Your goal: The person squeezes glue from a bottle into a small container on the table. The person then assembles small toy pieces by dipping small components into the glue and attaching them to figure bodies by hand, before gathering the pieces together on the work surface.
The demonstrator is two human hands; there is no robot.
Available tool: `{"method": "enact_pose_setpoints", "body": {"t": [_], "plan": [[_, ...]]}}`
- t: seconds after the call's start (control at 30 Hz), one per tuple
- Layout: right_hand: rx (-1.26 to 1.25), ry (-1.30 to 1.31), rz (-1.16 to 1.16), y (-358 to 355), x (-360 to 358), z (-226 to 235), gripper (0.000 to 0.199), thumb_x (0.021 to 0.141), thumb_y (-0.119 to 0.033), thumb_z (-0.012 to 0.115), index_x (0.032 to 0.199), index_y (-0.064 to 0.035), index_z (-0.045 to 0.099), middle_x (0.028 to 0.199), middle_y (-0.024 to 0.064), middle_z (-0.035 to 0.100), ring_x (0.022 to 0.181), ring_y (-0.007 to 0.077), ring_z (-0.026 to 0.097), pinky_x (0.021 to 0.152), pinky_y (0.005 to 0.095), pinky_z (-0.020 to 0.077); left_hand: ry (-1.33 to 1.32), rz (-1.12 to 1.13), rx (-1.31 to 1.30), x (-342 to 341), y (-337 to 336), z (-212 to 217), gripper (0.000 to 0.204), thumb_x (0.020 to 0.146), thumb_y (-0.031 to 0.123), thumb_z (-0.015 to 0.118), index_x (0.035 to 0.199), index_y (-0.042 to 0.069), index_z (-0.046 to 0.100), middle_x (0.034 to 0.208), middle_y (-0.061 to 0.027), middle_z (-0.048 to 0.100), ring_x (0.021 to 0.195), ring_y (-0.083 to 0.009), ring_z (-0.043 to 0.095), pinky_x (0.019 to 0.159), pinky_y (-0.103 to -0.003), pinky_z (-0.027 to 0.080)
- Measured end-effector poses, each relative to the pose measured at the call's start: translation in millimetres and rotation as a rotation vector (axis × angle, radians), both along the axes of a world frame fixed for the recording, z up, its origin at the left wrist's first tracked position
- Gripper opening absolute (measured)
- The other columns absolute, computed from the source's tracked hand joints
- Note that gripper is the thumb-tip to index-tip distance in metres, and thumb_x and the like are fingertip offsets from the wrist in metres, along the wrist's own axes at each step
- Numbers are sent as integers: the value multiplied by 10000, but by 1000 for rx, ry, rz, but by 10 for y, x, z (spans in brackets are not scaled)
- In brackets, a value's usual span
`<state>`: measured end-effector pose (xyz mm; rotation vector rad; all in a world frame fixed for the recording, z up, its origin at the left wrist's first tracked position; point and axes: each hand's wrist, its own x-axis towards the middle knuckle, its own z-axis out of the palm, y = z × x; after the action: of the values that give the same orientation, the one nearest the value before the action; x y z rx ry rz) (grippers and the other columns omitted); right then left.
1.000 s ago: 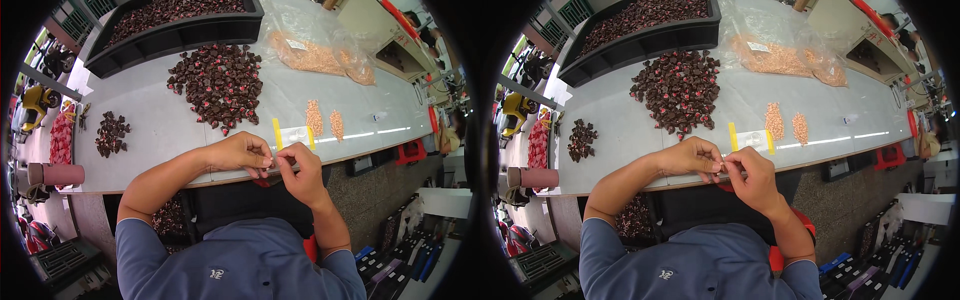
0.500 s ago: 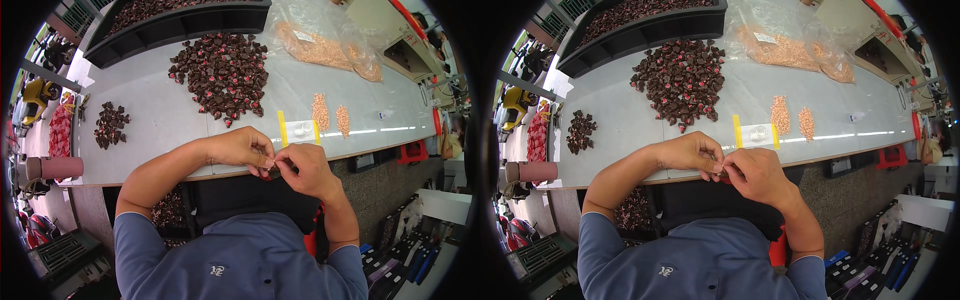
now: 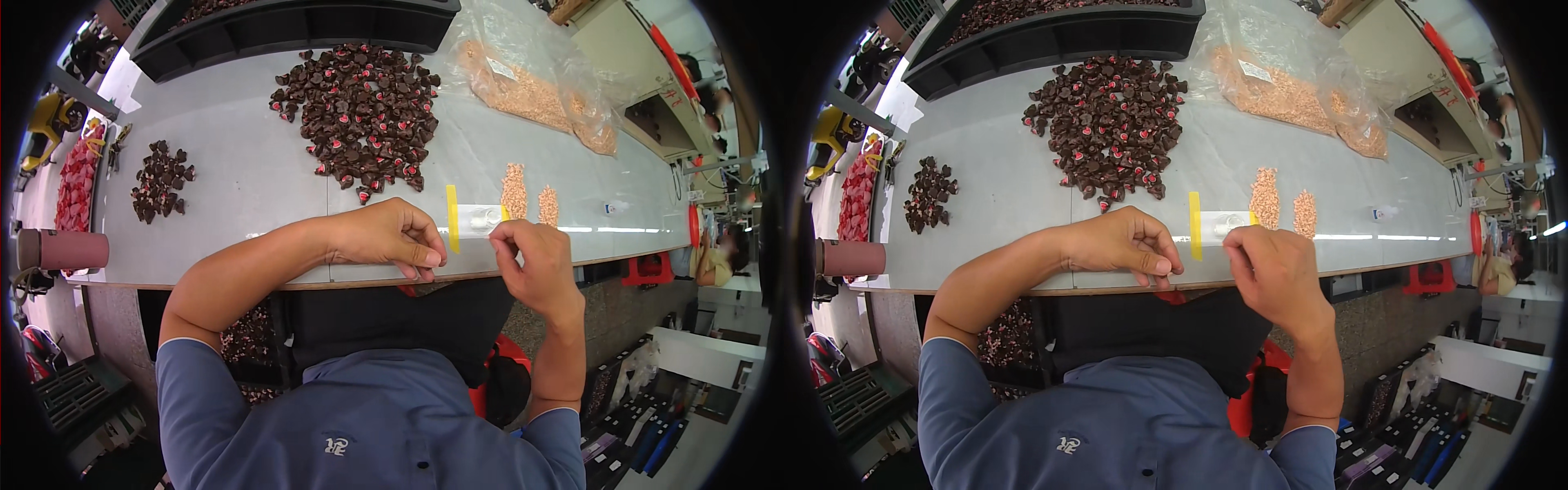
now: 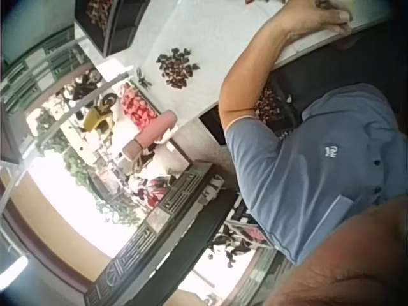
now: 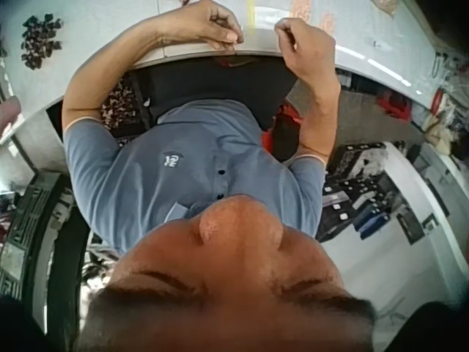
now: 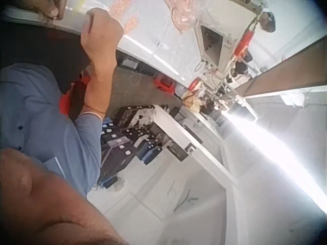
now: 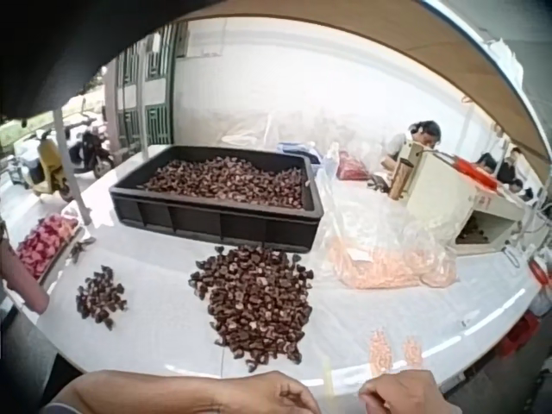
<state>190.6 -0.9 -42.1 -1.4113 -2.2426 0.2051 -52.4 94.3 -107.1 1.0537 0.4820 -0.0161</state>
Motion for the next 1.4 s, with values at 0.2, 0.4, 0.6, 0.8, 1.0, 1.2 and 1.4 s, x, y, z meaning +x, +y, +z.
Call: {"method": "enact_pose_setpoints", "body": {"t": [0.2, 0.4, 0.6, 0.8, 1.0, 1.2, 1.4], "plan": [[-23, -293, -56, 116, 132, 69, 82, 842, -44, 686, 867, -54, 608, 704, 86, 637, 607, 274, 624, 566, 383, 477, -78, 34, 30, 4, 4, -22, 249, 934, 125, 705, 1130, -23, 665, 1157, -130, 691, 934, -172, 710, 760, -267, 570], [-63, -414, -63, 163, 122, 30, 85, 872, -91, 668, 872, -69, 586, 717, 88, 633, 628, 293, 622, 591, 410, 479, -100, 67, -17, 14, 4, -37, 238, 946, 98, 680, 1148, -25, 648, 1157, -131, 693, 922, -173, 710, 723, -266, 549], [-67, -450, -60, 181, 110, -3, 88, 877, -99, 664, 872, -75, 580, 715, 93, 632, 627, 299, 620, 590, 413, 477, -79, 64, -6, 11, 5, -38, 235, 953, 100, 671, 1148, -29, 649, 1137, -127, 703, 909, -165, 708, 716, -258, 540], [-39, -433, -74, 167, 107, -14, 90, 870, -91, 671, 866, -74, 583, 705, 87, 627, 621, 294, 618, 583, 405, 478, -80, 56, -6, 6, 11, -41, 231, 960, 104, 661, 1148, -29, 663, 1144, -123, 709, 898, -153, 705, 713, -255, 536], [30, -228, -70, 110, 28, 20, 101, 829, -14, 698, 849, -52, 607, 691, 79, 632, 572, 252, 612, 549, 358, 472, -90, 65, -10, 8, 13, -49, 243, 959, 101, 661, 1163, -30, 653, 1150, -127, 710, 901, -151, 704, 718, -255, 537], [-139, 209, -81, -54, -274, -133, 113, 821, 51, 703, 882, -20, 641, 720, 92, 674, 620, 200, 677, 562, 284, 506, -78, 88, -43, 16, 18, -30, 246, 958, 92, 659, 1169, -34, 639, 1154, -147, 709, 919, -163, 706, 730, -260, 544], [3, 220, -17, -16, -391, -278, 142, 804, 6, 708, 885, -61, 613, 673, 57, 662, 535, 221, 633, 486, 328, 462, -70, 119, -70, 7, 28, -50, 265, 946, 69, 672, 1177, -51, 620, 1153, -163, 696, 947, -200, 710, 744, -265, 560]]}}
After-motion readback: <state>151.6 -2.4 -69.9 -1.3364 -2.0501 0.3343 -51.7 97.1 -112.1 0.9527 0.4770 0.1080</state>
